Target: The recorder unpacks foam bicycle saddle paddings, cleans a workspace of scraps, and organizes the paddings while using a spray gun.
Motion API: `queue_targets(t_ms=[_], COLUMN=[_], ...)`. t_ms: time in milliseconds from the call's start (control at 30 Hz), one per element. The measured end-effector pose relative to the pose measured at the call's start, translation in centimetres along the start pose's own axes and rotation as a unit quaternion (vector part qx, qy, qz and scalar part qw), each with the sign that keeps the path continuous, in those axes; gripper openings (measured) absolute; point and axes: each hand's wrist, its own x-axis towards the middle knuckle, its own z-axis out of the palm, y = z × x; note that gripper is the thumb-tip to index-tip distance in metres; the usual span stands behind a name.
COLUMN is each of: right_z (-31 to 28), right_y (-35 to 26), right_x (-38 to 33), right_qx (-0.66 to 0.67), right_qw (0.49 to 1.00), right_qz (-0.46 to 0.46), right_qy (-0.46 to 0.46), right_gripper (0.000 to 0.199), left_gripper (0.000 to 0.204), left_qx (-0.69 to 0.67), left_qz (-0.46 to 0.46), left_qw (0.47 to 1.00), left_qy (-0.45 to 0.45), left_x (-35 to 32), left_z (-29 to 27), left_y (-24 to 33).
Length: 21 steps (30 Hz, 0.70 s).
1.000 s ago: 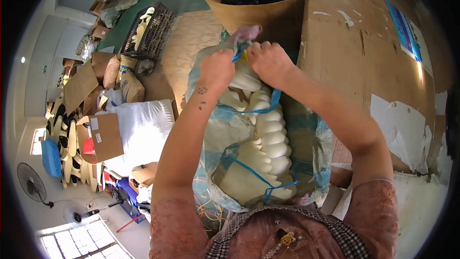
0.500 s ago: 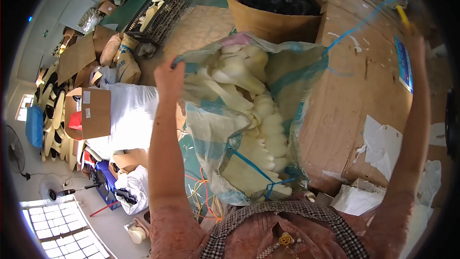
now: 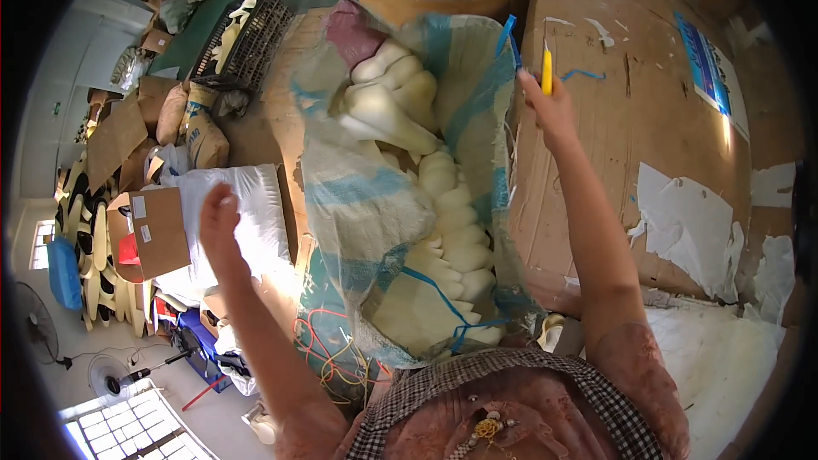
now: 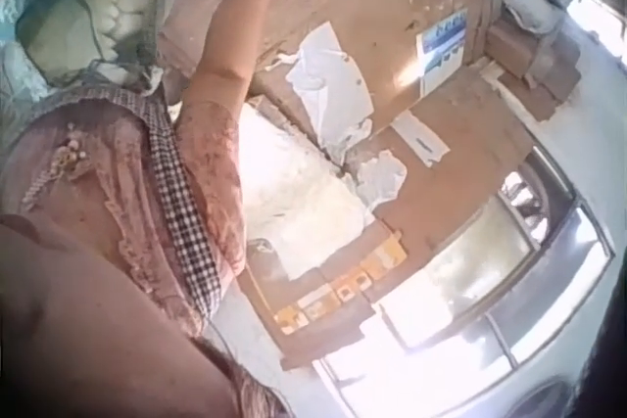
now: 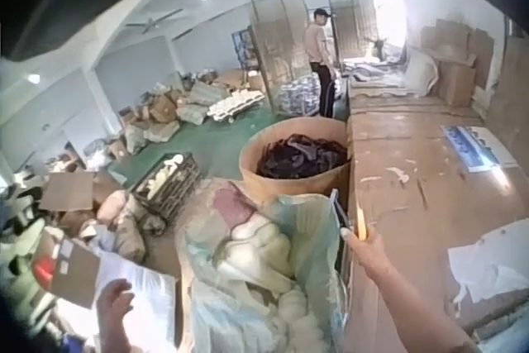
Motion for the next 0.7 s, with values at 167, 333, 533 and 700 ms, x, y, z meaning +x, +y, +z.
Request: queue_targets(t_ms=[167, 333, 533, 700], right_z=[4.0, 3.4, -0.8, -10.2], right_y=[-3.5, -12.1, -16.4, -6.2], right_x=[5.8, 5.0, -5.0, -12.2], right_qx=[0.126, 0.356, 0.164, 0.088], right_qw=[0.99, 0.923, 0.95, 0.996], right_qz=[0.024, -0.095, -0.183, -0.023], right_qy=[0.054, -0.108, -0.195, 0.005], right_gripper=[0.029, 0.021, 0.016, 0.024], left_gripper=[0.025, 0.052, 0.072, 0.087], left_qx=[-0.115, -0.181, -0.078, 0.085], left_qz=[0.033, 0.125, 0.158, 0.383], left_qw=[0.963, 0.947, 0.939, 0.901], left_qy=[-0.242, -0.235, -0.295, -0.185], left_x=[-7.1, -4.6, -2.0, -0.2], left_z=[10.6, 17.3, 25.4, 37.7], left_y=[3.1, 6.1, 8.9, 9.6])
